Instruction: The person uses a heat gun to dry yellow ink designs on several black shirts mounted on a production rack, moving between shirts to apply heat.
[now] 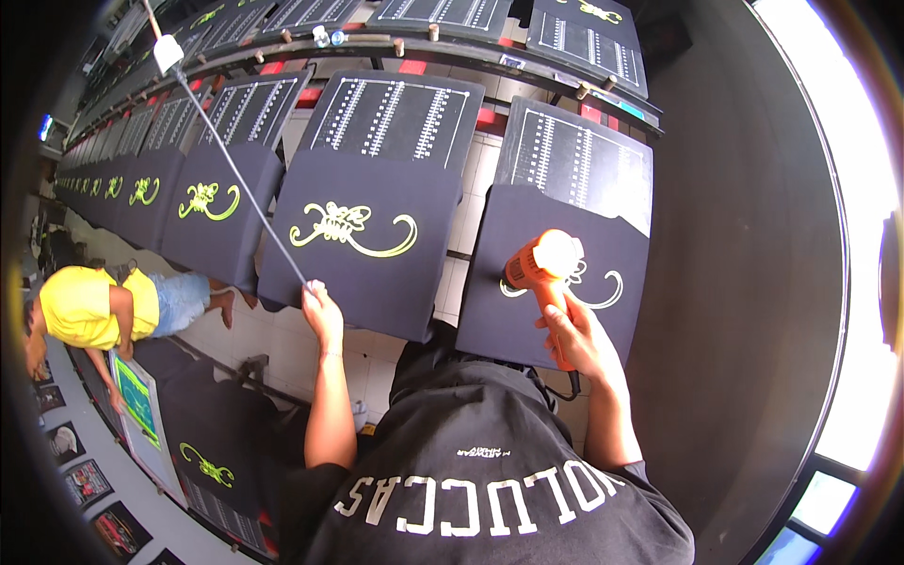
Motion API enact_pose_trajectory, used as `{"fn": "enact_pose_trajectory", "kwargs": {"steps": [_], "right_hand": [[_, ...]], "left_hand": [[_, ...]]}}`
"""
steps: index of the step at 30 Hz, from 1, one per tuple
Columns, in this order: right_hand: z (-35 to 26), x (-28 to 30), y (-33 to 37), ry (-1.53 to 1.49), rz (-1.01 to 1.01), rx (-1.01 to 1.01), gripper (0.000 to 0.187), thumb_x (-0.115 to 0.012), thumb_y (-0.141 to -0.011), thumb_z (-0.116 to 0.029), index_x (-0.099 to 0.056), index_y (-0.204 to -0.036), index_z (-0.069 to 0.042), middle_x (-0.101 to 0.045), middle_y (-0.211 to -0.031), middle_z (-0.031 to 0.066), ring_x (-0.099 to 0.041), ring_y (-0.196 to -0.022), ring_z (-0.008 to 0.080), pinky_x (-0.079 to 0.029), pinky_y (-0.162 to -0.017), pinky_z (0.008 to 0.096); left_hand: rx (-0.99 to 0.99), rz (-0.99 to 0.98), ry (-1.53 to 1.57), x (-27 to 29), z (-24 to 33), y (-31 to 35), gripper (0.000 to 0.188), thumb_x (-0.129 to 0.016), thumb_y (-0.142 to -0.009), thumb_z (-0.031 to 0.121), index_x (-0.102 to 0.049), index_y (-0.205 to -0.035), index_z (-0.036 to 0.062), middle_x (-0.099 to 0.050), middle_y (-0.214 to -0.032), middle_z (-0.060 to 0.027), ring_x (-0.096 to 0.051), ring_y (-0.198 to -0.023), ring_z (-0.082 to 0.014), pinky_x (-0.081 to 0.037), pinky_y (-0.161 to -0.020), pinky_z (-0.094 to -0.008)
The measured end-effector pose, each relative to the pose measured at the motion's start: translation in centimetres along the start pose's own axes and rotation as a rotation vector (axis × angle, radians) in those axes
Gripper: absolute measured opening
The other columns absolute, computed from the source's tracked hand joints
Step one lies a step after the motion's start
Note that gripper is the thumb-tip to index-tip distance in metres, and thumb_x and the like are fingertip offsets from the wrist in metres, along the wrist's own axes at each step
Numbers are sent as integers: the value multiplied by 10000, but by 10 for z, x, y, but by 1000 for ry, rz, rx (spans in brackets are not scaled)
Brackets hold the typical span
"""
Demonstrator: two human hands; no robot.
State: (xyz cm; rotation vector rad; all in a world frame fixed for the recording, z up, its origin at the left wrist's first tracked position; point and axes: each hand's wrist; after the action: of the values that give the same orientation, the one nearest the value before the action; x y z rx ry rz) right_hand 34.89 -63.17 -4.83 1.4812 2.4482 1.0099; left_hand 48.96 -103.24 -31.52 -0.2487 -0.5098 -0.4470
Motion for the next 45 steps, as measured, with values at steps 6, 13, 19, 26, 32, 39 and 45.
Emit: {"fn": "enact_pose_trajectory", "kwargs": {"steps": [6, 13, 19, 26, 32, 39, 45], "right_hand": [[-10, -15, 1, -84, 0, -40, 432, -536, -1021, -347, -526, -1301, -18, -647, -950, 78, -589, -692, 111, -533, -601, 281], [-56, -121, -34, -207, -99, -26, 501, -540, -1018, -393, -498, -1346, -17, -637, -955, 70, -586, -689, 104, -531, -608, 278], [-107, -207, -72, -248, 100, -7, 449, -553, -1019, -335, -501, -1374, -65, -631, -928, 55, -559, -650, 90, -505, -578, 260], [-136, -242, -86, -163, 268, -3, 424, -541, -1019, -308, -511, -1347, -42, -631, -887, 64, -560, -591, 93, -491, -514, 266], [-149, -253, -86, -141, 257, -41, 406, -540, -1016, -311, -531, -1315, -37, -634, -896, 59, -561, -629, 90, -503, -552, 258], [-153, -256, -92, -144, 284, -36, 404, -541, -1015, -309, -531, -1316, -39, -637, -894, 61, -562, -628, 93, -505, -553, 259], [-148, -248, -94, -135, 360, -71, 396, -542, -1016, -303, -527, -1318, -47, -637, -899, 56, -571, -641, 97, -504, -534, 265]], "left_hand": [[159, 94, 295, 68, -65, -50, 181, -478, -995, 189, -588, -953, 51, -530, -811, 4, -493, -717, -101, -425, -672, -256], [222, 246, 35, 145, -122, -156, 283, -484, -971, 241, -616, -982, -9, -617, -830, -73, -569, -744, -197, -463, -708, -348], [262, 173, -132, 188, -177, -244, 310, -508, -971, 213, -634, -996, -69, -684, -930, -139, -632, -854, -263, -478, -827, -394], [329, -7, -258, 220, -209, -301, 430, -486, -994, 293, -624, -1115, -96, -682, -1099, -254, -650, -1021, -361, -470, -918, -431], [148, 102, -558, 229, -206, -312, 435, -589, -948, 252, -561, -1293, -11, -571, -1295, -237, -517, -1213, -398, -375, -1043, -491], [-32, 250, -676, 185, -130, -339, 601, -625, -935, 282, -418, -1464, 86, -441, -1480, -160, -455, -1312, -372, -349, -1065, -523], [182, 259, -887, 148, -115, -343, 551, -557, -967, 397, -427, -1442, 149, -449, -1477, -97, -458, -1303, -322, -359, -1014, -543]]}}
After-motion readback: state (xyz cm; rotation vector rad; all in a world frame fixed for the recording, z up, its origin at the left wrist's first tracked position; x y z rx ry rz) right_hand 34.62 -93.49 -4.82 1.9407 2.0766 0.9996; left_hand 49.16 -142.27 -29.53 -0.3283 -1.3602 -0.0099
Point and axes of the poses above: each hand's wrist, its own y-axis away from the middle knuckle, its own x-axis out of the back of the hand, z = x × y
